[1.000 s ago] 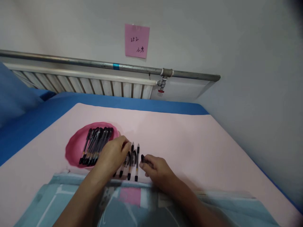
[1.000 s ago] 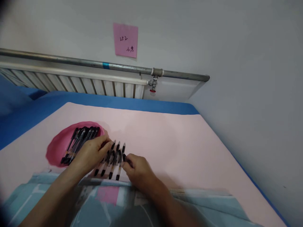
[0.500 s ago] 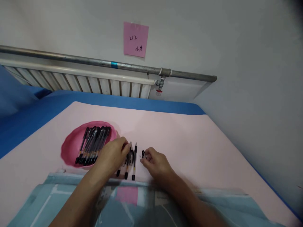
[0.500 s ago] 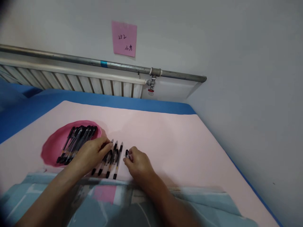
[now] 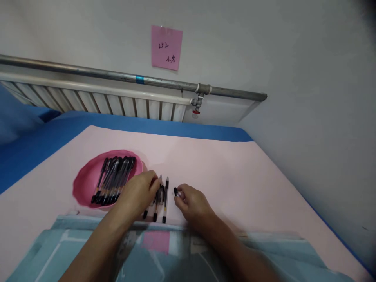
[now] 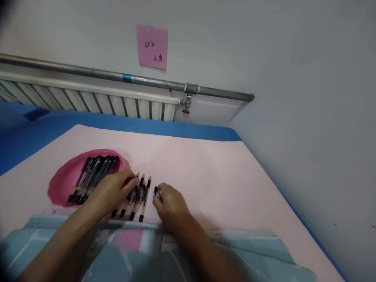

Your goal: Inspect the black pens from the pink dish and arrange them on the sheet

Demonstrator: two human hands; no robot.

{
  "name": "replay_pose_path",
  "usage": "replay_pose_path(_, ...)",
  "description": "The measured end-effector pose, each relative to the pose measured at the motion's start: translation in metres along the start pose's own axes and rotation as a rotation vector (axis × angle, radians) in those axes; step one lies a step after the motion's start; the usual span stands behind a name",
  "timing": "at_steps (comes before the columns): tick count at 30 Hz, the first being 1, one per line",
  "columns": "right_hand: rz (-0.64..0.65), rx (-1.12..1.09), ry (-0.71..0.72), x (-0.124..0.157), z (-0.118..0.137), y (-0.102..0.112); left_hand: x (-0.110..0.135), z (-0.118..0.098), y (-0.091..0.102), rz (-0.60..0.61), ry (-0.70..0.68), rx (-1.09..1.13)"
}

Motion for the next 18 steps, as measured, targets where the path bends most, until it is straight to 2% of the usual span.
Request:
replay_pose_path(9,0.009,0.178,0.006,0.0001,0.0009,0.0047,-0.0009,-0.0003,-0.0004,0.007,-0.024,-0.024)
replay_pose_path(18,0.035,-0.016,-0.042,-0.004,-0.0002,0.0045,0.0003,-0.0017,0.0037,-0.002,-0.003,-0.022)
Point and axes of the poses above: each hand's wrist, its own x-axis away from the middle knuckle, its own y-axis out of the back of the hand, z = x × y, the point moved 3 cm from there along -x, towards the middle knuckle, and after that the axes turned 8 degrees about -y, right-handed, at the moved point
